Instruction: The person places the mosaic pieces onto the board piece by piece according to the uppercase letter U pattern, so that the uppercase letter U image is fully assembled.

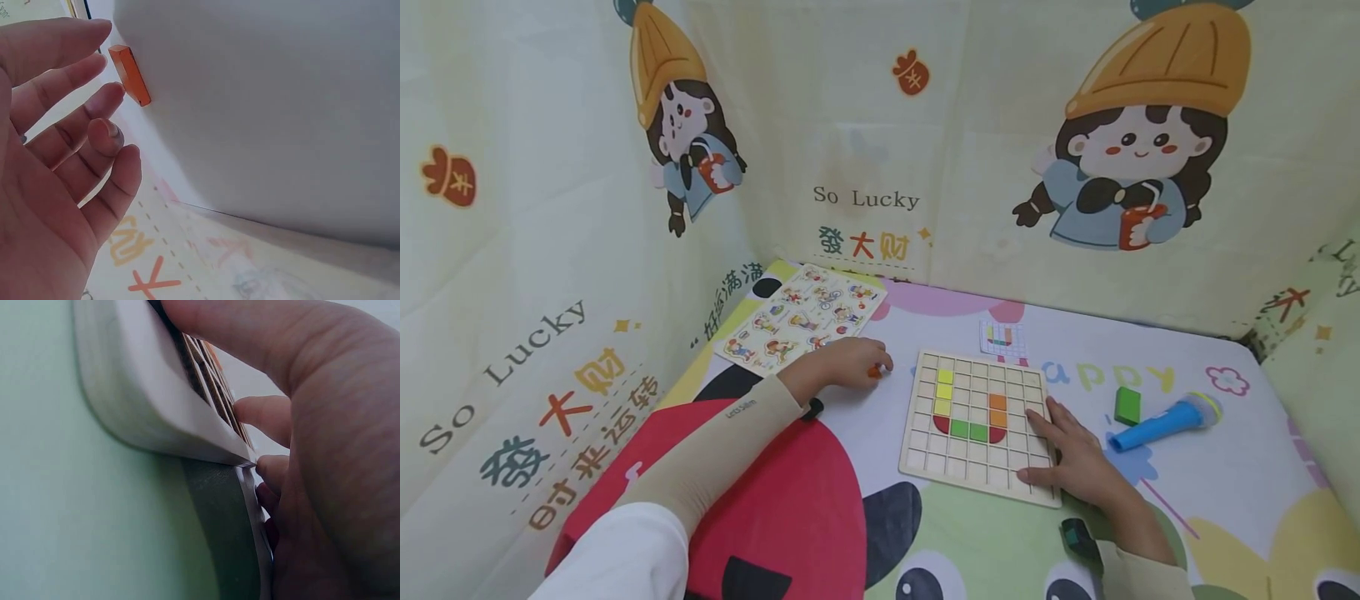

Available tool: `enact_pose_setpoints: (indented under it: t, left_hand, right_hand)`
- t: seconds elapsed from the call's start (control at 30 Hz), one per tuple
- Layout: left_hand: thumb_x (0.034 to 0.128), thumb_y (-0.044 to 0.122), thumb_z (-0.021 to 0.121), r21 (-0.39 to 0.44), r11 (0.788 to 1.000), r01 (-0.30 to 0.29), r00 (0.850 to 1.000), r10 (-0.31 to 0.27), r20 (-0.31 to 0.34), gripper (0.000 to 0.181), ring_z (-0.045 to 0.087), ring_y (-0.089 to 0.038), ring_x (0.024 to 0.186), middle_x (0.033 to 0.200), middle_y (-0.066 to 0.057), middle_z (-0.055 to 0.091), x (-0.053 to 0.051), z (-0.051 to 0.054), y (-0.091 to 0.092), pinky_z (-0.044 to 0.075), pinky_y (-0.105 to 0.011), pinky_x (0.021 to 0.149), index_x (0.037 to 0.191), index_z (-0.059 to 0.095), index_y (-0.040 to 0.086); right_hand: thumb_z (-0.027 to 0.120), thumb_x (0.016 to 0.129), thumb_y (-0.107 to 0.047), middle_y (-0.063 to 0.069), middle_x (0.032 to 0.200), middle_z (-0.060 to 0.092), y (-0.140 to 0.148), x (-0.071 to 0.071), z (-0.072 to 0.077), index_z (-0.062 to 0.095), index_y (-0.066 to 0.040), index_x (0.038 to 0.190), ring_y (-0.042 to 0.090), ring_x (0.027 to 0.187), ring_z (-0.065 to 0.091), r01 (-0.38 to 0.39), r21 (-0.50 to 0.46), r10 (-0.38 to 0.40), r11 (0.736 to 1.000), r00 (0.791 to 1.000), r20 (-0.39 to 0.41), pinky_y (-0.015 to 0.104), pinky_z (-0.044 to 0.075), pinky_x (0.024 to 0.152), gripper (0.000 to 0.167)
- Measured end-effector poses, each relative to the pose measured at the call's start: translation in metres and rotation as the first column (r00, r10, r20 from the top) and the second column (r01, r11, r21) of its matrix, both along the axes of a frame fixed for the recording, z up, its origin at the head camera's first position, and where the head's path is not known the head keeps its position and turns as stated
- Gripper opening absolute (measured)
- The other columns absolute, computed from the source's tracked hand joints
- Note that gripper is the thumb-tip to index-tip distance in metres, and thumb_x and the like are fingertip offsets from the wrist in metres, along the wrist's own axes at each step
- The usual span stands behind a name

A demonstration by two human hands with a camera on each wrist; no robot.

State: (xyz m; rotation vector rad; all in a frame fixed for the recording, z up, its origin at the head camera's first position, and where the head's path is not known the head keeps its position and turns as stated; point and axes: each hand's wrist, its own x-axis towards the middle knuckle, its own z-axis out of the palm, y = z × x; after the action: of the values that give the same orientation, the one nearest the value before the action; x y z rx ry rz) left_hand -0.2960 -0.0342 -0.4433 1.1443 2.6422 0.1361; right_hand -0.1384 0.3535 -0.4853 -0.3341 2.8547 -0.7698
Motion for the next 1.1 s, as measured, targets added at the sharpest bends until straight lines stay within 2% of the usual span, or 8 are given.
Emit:
enact_pose_setpoints:
  t: [0.3, 0.47, 0.77, 1.1]
  left_hand:
    - [0.0886, 0.022, 0.064, -0.004, 1.0, -0.017, 1.0, 0.017, 0.017, 0.034, 0.051, -0.014, 0.088, 0.103, 0.005, 0.057, -0.001, -0.004, -0.007, 0.044, -0.028, 0.073, 0.122, 0.068, 0.021]
    - [0.0876, 0.022, 0.065, -0.01, 1.0, -0.006, 1.0, 0.006, 0.015, 0.032, 0.051, -0.014, 0.086, 0.098, 0.006, 0.057, 0.002, 0.0, -0.012, 0.044, -0.028, 0.073, 0.12, 0.07, 0.02]
    - [0.0867, 0.023, 0.068, -0.023, 0.999, -0.022, 1.0, 0.022, 0.02, 0.031, 0.052, -0.014, 0.086, 0.096, 0.006, 0.057, 0.006, 0.004, -0.016, 0.045, -0.029, 0.074, 0.117, 0.07, 0.021]
    - [0.0864, 0.016, 0.064, -0.038, 0.999, -0.013, 1.0, 0.013, 0.019, 0.032, 0.053, -0.014, 0.09, 0.101, 0.005, 0.059, 0.0, 0.0, -0.019, 0.046, -0.032, 0.081, 0.118, 0.07, 0.02]
  right_hand:
    - [0.078, 0.074, -0.052, 0.018, 0.161, 0.001, -0.002, 0.002, 0.001, 0.029, -0.011, 0.154, 0.044, 0.143, -0.003, -0.008, -0.02, 0.008, 1.0, 1.0, -0.002, 0.077, 0.01, 0.095, 0.102]
    - [0.078, 0.074, -0.053, 0.018, 0.16, 0.001, -0.002, 0.001, 0.0, 0.029, -0.011, 0.153, 0.044, 0.143, -0.004, -0.006, -0.015, 0.006, 1.0, 1.0, -0.003, 0.077, 0.01, 0.095, 0.103]
    - [0.078, 0.074, -0.053, 0.019, 0.16, 0.001, -0.003, 0.002, 0.002, 0.028, -0.01, 0.154, 0.045, 0.143, -0.004, 0.0, -0.008, 0.0, 1.0, 1.0, 0.001, 0.077, 0.009, 0.095, 0.104]
    - [0.077, 0.073, -0.057, 0.017, 0.161, 0.0, -0.001, 0.0, -0.001, 0.027, -0.011, 0.154, 0.043, 0.144, -0.006, 0.005, -0.012, -0.005, 1.0, 1.0, 0.005, 0.077, 0.008, 0.096, 0.106]
